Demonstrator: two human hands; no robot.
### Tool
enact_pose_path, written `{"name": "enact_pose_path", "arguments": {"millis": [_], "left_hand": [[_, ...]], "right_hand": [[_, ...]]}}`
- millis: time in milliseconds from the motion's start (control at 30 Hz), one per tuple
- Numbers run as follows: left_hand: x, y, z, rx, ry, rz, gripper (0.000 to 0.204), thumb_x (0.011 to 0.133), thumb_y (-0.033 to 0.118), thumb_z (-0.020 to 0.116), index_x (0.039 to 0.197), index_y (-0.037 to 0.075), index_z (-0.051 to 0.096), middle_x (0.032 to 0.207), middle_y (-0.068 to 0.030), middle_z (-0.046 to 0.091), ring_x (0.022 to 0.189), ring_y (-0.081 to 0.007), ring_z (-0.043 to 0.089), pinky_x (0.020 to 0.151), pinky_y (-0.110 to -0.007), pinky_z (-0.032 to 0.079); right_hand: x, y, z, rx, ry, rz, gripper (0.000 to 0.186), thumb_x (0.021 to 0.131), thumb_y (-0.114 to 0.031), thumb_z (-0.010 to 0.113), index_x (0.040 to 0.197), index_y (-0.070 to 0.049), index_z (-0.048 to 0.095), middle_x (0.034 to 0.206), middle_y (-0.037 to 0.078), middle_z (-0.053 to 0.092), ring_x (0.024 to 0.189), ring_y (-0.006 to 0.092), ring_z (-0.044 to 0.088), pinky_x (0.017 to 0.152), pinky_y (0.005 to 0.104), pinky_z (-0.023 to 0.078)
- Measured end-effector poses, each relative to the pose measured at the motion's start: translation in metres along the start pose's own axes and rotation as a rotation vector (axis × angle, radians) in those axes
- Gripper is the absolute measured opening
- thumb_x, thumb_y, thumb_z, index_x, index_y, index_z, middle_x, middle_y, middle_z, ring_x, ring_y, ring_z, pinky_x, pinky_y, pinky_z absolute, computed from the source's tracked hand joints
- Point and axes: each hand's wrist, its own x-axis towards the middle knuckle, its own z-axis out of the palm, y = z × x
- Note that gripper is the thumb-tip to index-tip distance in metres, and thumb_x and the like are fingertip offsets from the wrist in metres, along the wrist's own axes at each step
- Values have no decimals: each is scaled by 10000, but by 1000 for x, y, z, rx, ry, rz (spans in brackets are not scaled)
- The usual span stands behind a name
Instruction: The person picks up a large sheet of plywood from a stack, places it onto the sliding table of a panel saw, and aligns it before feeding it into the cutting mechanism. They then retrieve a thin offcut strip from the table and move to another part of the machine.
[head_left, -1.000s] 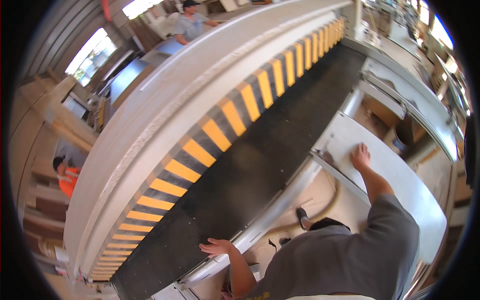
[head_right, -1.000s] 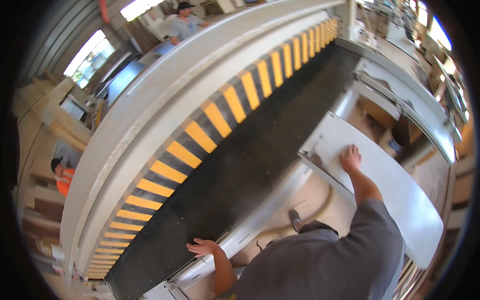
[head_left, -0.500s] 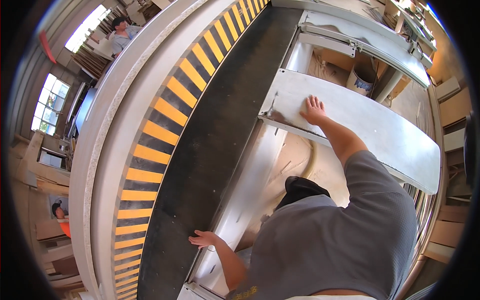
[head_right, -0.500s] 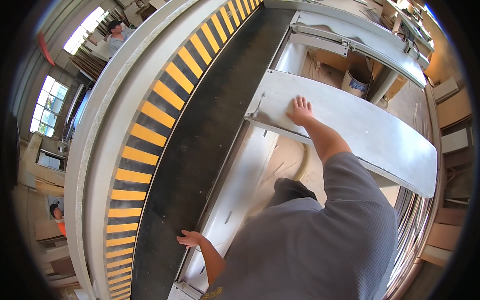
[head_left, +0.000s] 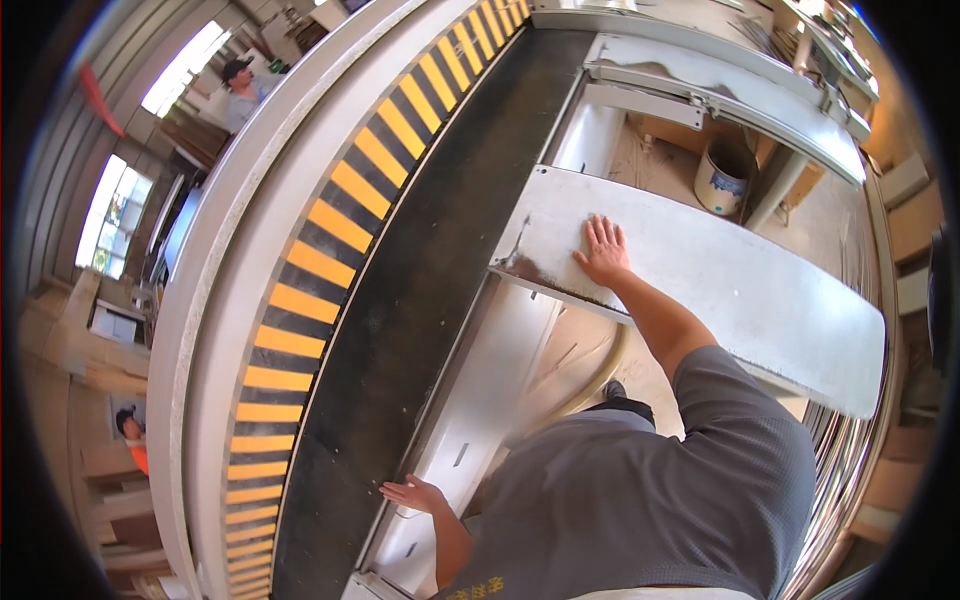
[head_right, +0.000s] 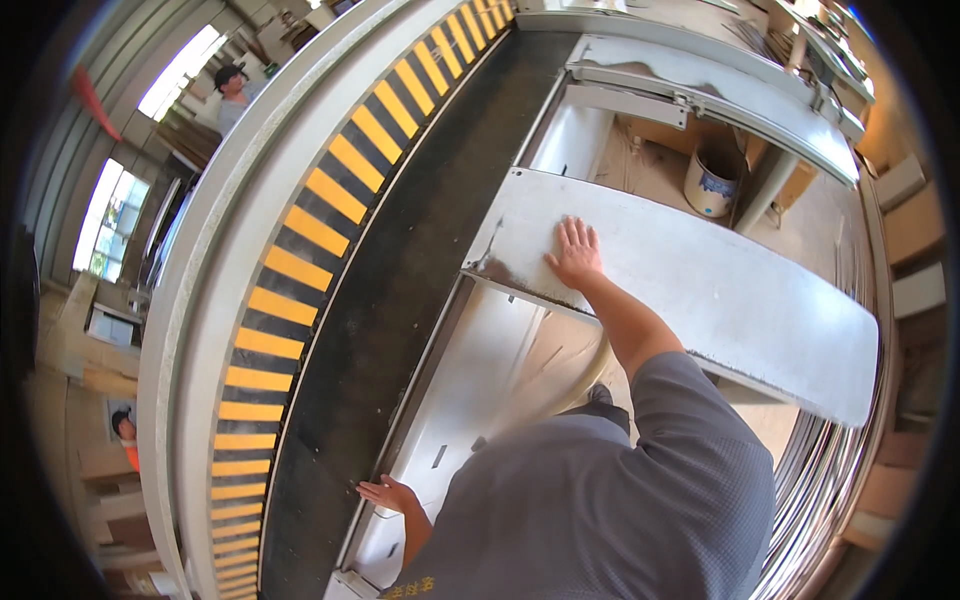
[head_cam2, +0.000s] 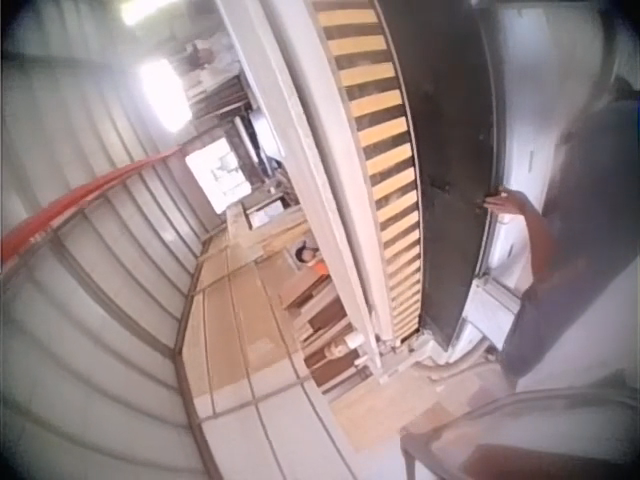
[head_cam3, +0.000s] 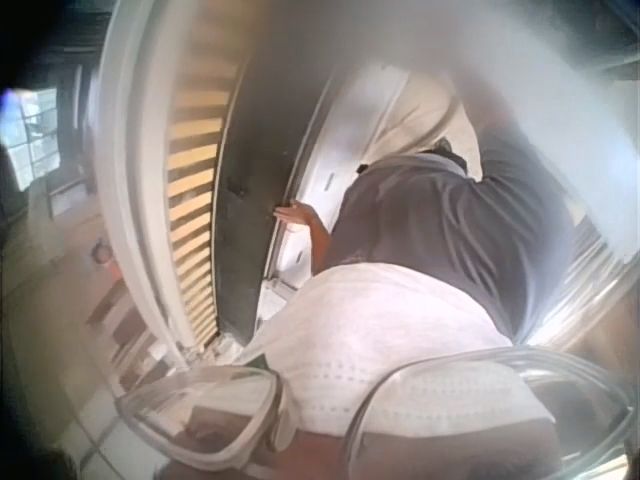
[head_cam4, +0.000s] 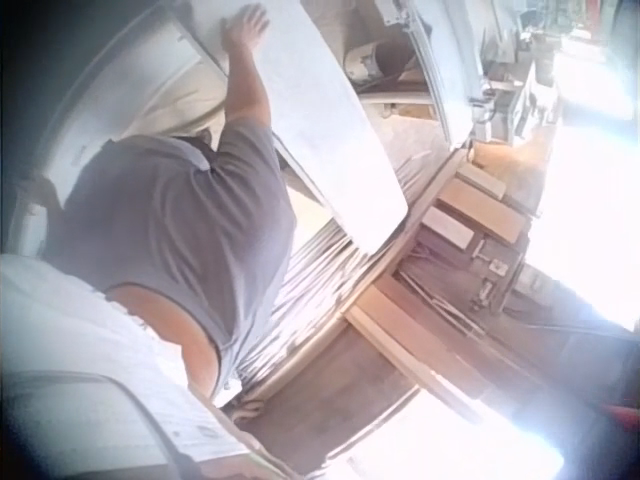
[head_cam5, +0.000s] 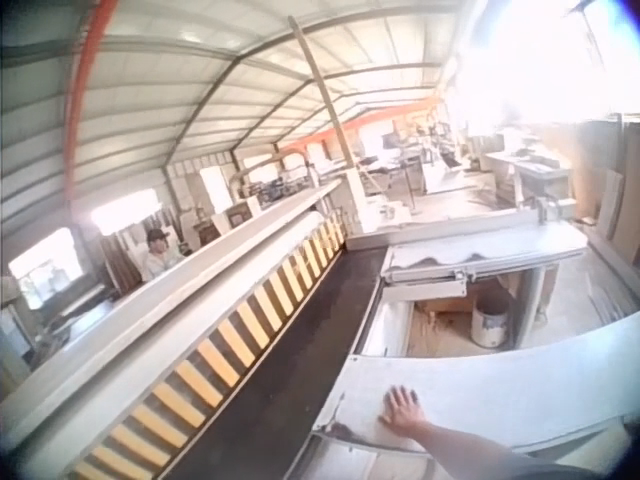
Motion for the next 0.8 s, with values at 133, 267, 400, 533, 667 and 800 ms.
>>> {"name": "enact_pose_path", "arguments": {"millis": [133, 267, 400, 533, 667, 800], "left_hand": [[-45, 3, 2, -408, -26, -69, 753, 1027, 272, 627, 1608, -71, 291, 1678, -291, 281, 1532, -448, 324, 1269, -462, 293], [-96, -52, 59, -163, -861, -207, 629, 951, 314, 691, 1473, 11, 517, 1392, -233, 647, 1258, -376, 633, 1091, -495, 493], [-204, -98, 84, -398, -1434, -822, 410, 941, 218, 697, 1332, 98, 665, 1208, -142, 753, 1048, -276, 747, 861, -459, 605], [-246, -117, 87, -169, -1445, -646, 280, 982, 194, 632, 1246, 137, 707, 1019, -44, 744, 882, -230, 716, 758, -522, 588], [-237, -100, 104, -404, -1288, -239, 178, 921, 222, 722, 1024, 86, 770, 884, -91, 740, 763, -229, 709, 645, -432, 571], [-200, -72, 122, -487, -998, -83, 175, 903, 228, 751, 984, 78, 790, 870, -116, 744, 708, -231, 699, 622, -399, 559]], "right_hand": [[19, 6, 4, 74, 60, 7, 866, 1030, -571, 467, 1668, -37, 227, 1763, 166, 155, 1638, 331, 83, 1320, 509, 44], [10, 28, -4, -35, 79, 35, 783, 1051, -522, 452, 1638, -24, 308, 1736, 178, 246, 1617, 351, 172, 1295, 562, 107], [27, 30, 29, -180, 213, -8, 770, 1089, -584, 350, 1654, -64, 295, 1734, 124, 279, 1596, 343, 244, 1277, 547, 194], [33, 28, 28, -191, 174, -29, 788, 1091, -605, 325, 1663, -65, 275, 1740, 112, 269, 1598, 334, 242, 1272, 552, 199], [38, 19, 25, -208, 147, -45, 809, 1086, -632, 316, 1677, -83, 247, 1751, 110, 244, 1610, 327, 216, 1272, 557, 186], [41, 30, 35, -234, 109, -1, 822, 1084, -646, 291, 1684, -89, 220, 1762, 106, 207, 1620, 311, 192, 1276, 554, 176]]}}
